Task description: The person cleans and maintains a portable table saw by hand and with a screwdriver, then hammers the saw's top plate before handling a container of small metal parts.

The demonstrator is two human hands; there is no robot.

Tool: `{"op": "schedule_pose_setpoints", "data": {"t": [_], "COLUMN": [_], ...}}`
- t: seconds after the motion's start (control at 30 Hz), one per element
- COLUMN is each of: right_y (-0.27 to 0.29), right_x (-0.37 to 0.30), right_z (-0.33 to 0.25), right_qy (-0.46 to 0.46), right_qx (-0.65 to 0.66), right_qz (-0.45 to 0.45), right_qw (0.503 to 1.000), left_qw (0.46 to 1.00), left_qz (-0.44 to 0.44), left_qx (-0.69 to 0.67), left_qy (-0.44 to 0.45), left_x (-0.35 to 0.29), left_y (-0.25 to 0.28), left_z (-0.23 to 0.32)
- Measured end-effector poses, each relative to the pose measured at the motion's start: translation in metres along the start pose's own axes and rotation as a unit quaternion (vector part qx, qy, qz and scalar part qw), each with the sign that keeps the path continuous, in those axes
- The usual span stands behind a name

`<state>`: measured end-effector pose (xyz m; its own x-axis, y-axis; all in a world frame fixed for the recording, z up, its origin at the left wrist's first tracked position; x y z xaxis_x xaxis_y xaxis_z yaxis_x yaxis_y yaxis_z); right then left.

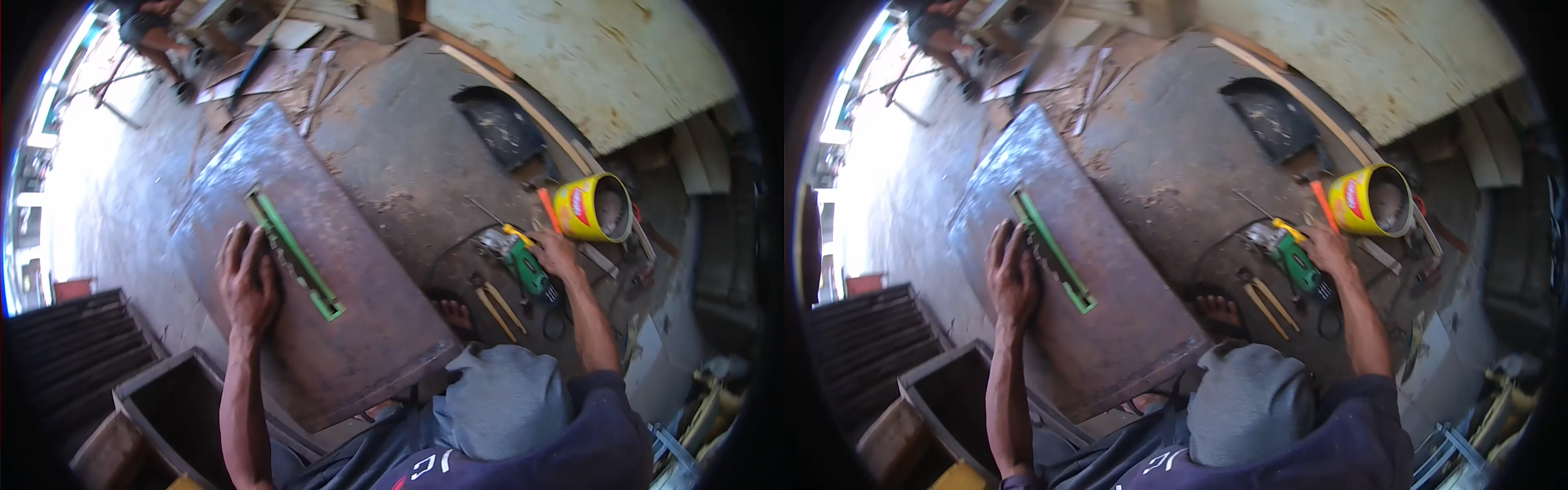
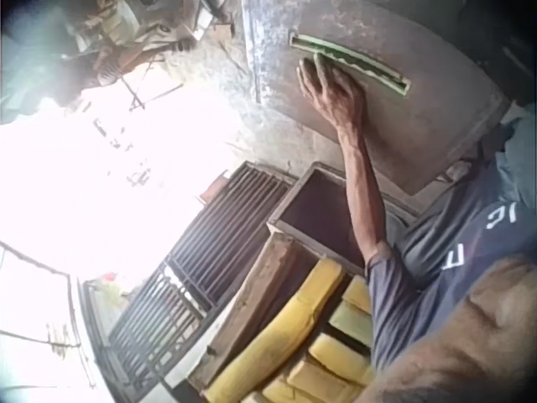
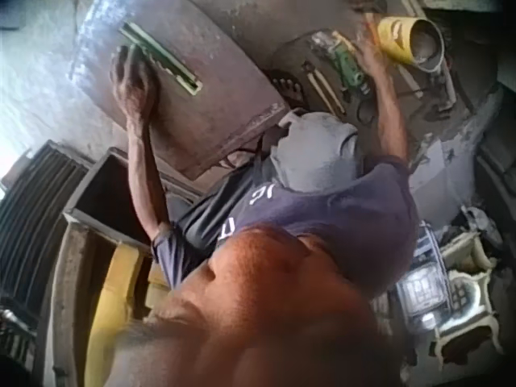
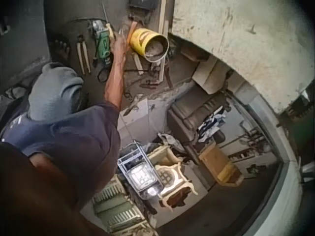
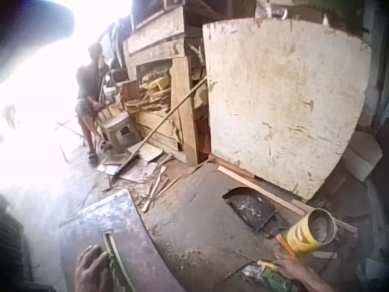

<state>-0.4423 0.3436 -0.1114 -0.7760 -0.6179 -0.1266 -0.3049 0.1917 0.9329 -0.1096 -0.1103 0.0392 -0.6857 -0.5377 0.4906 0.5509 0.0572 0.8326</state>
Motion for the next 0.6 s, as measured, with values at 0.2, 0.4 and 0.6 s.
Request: {"op": "schedule_pose_setpoints", "data": {"t": [0.2,0.4,0.6], "right_y": [0.004,-0.022,0.014], "right_x": [0.021,0.045,0.046], "right_z": [-0.016,0.013,-0.016], "right_qy": [0.099,0.077,-0.035], "right_qx": [-0.001,0.0,0.06], "right_qz": [-0.063,-0.151,-0.193], "right_qw": [0.993,0.985,0.979], "left_qw": [1.0,0.999,0.999], "left_qz": [0.024,0.031,0.039], "left_qx": [0.018,-0.007,-0.004], "left_qy": [-0.003,-0.006,-0.008], "left_x": [0.003,0.0,-0.005], "left_y": [0.007,0.01,0.01], "left_z": [-0.007,-0.003,-0.005]}}
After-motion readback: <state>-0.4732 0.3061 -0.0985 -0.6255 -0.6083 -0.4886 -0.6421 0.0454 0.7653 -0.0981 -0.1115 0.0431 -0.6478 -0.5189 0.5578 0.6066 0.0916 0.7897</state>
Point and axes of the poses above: each hand's wrist, its own x-axis towards the middle knuckle, its own y-axis out of the back of the hand, z = x × y, the point moved 3 cm from there along x, towards the middle knuckle, and after that the axes turned 15 degrees about z, right-handed, at the moved point
